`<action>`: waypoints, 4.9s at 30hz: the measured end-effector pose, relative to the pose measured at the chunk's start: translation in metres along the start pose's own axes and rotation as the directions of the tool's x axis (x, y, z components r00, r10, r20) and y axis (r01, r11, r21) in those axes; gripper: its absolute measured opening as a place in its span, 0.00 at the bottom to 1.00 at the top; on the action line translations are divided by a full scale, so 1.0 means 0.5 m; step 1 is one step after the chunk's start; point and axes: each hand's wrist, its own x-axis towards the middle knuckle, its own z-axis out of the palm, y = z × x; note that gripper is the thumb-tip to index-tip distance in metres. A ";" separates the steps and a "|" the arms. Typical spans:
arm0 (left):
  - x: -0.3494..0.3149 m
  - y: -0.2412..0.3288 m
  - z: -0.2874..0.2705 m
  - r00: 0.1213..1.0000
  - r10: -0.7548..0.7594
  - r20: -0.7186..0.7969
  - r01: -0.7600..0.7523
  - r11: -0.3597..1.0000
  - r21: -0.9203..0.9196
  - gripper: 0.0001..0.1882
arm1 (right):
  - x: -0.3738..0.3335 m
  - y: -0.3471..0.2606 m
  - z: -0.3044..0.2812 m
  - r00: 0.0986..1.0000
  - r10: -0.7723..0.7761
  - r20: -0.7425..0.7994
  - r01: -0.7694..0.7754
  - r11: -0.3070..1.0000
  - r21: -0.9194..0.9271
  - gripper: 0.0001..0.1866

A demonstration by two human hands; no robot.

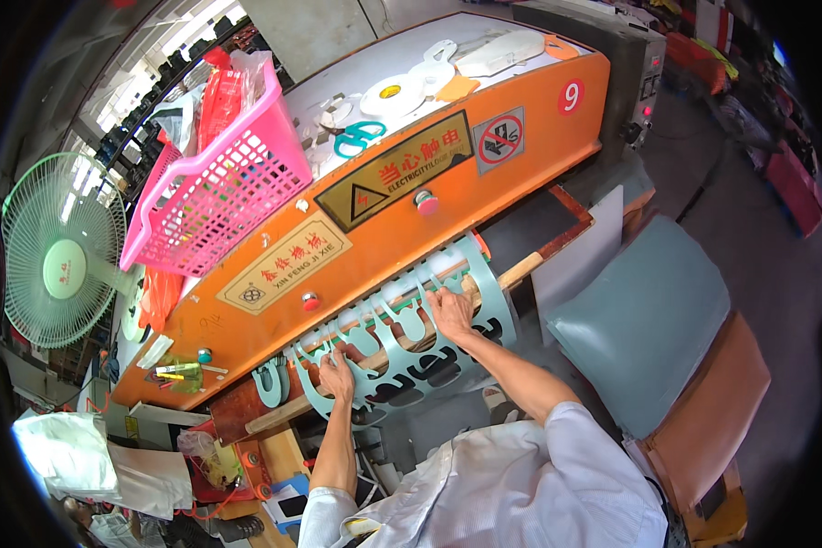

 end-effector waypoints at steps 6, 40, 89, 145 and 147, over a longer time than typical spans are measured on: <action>-0.076 -0.024 0.001 0.998 -0.013 -0.069 0.003 0.990 -0.143 0.24 | -0.089 -0.013 -0.002 0.998 0.025 0.051 -0.030 0.995 0.098 0.13; -0.528 -0.144 -0.162 0.972 -0.118 0.202 0.151 0.976 -0.159 0.17 | -0.105 0.012 -0.264 0.973 -0.157 0.168 0.186 0.968 -0.168 0.29; -0.050 -0.008 0.003 0.997 0.071 -0.021 -0.073 0.988 -0.133 0.23 | 0.085 0.160 -0.152 0.991 0.135 0.001 -0.131 0.959 -0.251 0.28; -0.669 -0.243 -0.359 0.963 0.079 0.256 -0.004 0.960 -0.280 0.06 | -0.314 -0.186 -0.031 0.881 -0.261 0.393 0.093 0.913 0.398 0.30; -0.583 -0.265 -0.359 0.996 0.000 0.091 0.006 0.998 -0.059 0.08 | -0.334 -0.224 0.031 0.903 -0.278 0.329 0.131 0.905 0.405 0.29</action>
